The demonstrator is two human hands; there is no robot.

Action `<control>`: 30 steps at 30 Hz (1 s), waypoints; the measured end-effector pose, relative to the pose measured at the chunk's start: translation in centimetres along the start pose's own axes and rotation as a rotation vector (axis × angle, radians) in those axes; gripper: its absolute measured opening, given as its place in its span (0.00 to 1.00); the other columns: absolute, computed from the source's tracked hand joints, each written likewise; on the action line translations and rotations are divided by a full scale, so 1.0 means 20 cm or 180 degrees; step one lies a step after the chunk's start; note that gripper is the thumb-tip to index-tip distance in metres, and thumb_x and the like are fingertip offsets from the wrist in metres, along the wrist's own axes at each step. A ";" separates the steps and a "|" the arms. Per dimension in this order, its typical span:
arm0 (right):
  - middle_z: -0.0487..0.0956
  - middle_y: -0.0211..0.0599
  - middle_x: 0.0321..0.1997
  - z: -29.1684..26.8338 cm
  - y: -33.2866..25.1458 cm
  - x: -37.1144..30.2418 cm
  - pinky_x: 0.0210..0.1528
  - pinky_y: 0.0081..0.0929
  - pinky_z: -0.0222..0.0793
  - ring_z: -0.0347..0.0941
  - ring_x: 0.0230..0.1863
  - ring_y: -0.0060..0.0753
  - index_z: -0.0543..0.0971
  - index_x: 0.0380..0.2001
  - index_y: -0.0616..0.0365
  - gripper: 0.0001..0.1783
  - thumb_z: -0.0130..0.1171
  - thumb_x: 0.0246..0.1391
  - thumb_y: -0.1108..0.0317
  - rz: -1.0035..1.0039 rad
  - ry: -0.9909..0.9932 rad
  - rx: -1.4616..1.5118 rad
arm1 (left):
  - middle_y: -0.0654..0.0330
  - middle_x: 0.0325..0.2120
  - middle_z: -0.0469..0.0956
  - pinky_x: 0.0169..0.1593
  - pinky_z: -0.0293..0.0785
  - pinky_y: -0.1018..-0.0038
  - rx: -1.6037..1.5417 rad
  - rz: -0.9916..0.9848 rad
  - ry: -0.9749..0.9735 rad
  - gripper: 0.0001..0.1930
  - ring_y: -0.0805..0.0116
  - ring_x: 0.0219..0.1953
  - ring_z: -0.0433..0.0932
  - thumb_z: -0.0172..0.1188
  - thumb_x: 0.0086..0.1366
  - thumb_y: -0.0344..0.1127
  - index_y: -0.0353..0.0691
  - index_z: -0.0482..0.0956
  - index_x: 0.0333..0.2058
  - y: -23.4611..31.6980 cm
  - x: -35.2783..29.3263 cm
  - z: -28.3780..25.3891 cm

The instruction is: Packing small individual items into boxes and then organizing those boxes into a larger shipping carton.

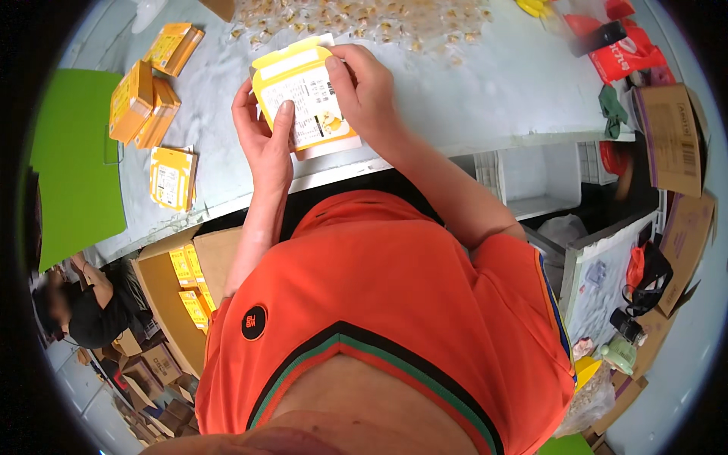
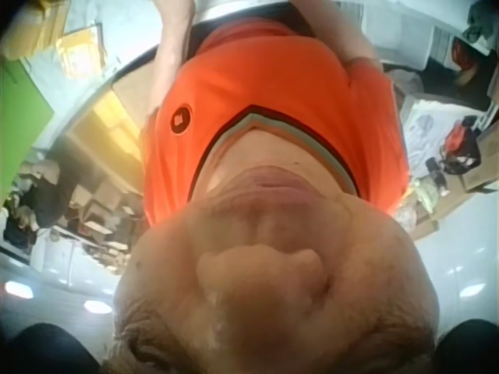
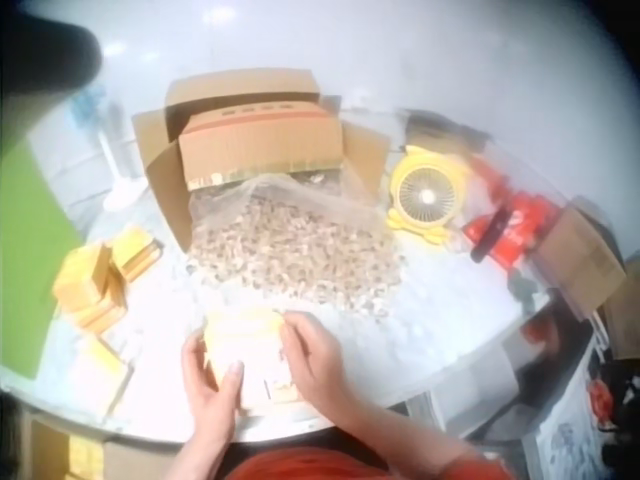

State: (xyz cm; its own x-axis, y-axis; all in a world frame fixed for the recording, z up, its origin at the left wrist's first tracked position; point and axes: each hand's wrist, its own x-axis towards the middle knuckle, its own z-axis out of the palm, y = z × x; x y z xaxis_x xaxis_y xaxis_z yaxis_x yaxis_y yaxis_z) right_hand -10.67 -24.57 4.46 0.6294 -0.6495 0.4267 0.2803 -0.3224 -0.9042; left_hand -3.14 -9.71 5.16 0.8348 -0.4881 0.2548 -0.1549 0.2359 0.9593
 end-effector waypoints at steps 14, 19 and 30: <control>0.79 0.28 0.28 0.12 0.03 -0.05 0.26 0.20 0.63 0.67 0.24 0.11 0.78 0.33 0.64 0.10 0.59 0.68 0.67 0.0823 0.0309 0.0902 | 0.59 0.41 0.76 0.39 0.73 0.80 0.0780 0.0388 0.0060 0.08 0.78 0.37 0.74 0.60 0.74 0.33 0.35 0.78 0.46 -0.18 0.04 -0.12; 0.79 0.34 0.32 0.12 0.07 -0.05 0.29 0.24 0.66 0.70 0.27 0.19 0.78 0.35 0.63 0.07 0.62 0.64 0.69 0.0283 0.0122 0.0115 | 0.57 0.38 0.77 0.37 0.71 0.76 0.0323 0.0244 0.0391 0.10 0.73 0.34 0.73 0.58 0.75 0.33 0.33 0.84 0.38 -0.02 0.03 -0.03; 0.78 0.32 0.37 0.08 0.11 -0.09 0.37 0.21 0.69 0.73 0.35 0.20 0.79 0.48 0.63 0.11 0.59 0.67 0.68 0.0349 -0.0606 0.0454 | 0.56 0.48 0.76 0.42 0.73 0.74 0.0701 0.0211 0.0146 0.14 0.70 0.38 0.76 0.59 0.73 0.33 0.34 0.78 0.54 -0.06 0.03 -0.14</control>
State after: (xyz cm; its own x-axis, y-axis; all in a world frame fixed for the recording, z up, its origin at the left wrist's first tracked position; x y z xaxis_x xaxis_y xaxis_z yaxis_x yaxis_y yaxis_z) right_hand -10.00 -22.95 1.74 0.7829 -0.5296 0.3266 0.2938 -0.1480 -0.9443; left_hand -0.98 -7.96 3.90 0.8414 -0.4377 0.3171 -0.3174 0.0746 0.9453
